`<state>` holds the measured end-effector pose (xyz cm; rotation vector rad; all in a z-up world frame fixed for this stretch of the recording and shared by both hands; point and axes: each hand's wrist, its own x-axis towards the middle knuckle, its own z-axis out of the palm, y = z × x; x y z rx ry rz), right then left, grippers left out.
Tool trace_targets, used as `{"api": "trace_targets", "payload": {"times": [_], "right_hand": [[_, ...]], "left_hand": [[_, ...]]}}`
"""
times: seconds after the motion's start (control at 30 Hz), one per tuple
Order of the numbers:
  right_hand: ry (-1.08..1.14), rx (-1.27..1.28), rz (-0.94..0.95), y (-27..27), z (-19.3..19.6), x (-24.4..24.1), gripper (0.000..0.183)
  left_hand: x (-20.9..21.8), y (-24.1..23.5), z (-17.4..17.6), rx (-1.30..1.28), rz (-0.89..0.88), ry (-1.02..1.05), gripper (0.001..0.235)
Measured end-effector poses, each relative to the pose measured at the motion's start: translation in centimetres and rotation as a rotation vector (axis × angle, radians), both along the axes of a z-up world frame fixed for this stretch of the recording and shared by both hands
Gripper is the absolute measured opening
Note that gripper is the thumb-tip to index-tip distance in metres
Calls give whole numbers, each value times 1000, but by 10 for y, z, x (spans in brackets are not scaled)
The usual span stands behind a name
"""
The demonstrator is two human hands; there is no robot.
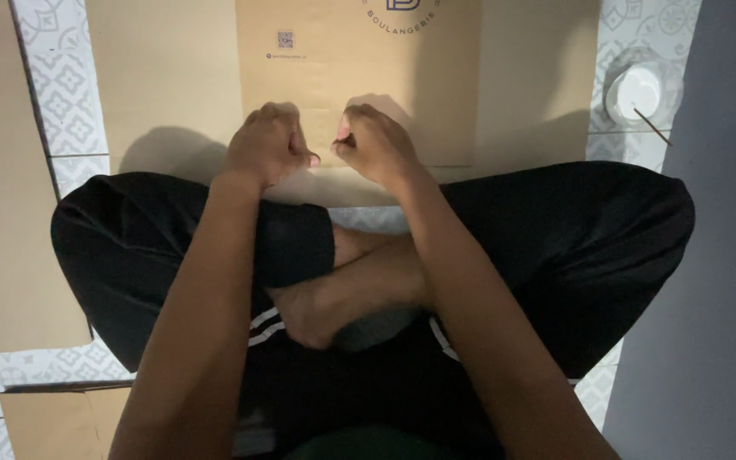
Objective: The person sits on the floor and folds a large piece of cardboard. They fold the sides inward, press down on the creases, and then fold the top and bottom flaps to create a sealed package.
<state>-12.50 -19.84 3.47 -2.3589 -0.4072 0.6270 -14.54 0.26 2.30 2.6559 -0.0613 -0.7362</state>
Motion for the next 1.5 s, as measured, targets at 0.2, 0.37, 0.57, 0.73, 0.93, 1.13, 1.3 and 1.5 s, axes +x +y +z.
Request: {"api": "trace_targets", "payload": {"times": [0.2,0.37,0.57,0.73,0.93,1.13,1.3,1.5], "right_hand": [[74,-61,45,5,52,-6,44],[38,-191,96,12,48,-9,66],[52,-243,48,12,36,-6,63],[66,-211,-6,12,28,-7,57],[47,-35,-51,-1,-1,1,28],[73,-37,-32,10,49,-7,32],[33,-199,4,17,49,-12,55],[9,-180,23,14,51,-9,57]], "left_hand": [[-1,1,-21,64,8,29,36],[-2,1,-18,82,-12,30,41],[-2,4,-17,19,-9,1,33],[-2,4,-9,-79,30,28,41],[0,-12,1,187,-33,35,62],[-1,-10,-13,271,-46,43,79],[-5,0,-25,106,21,50,42],[2,-12,5,164,54,38,36]]}}
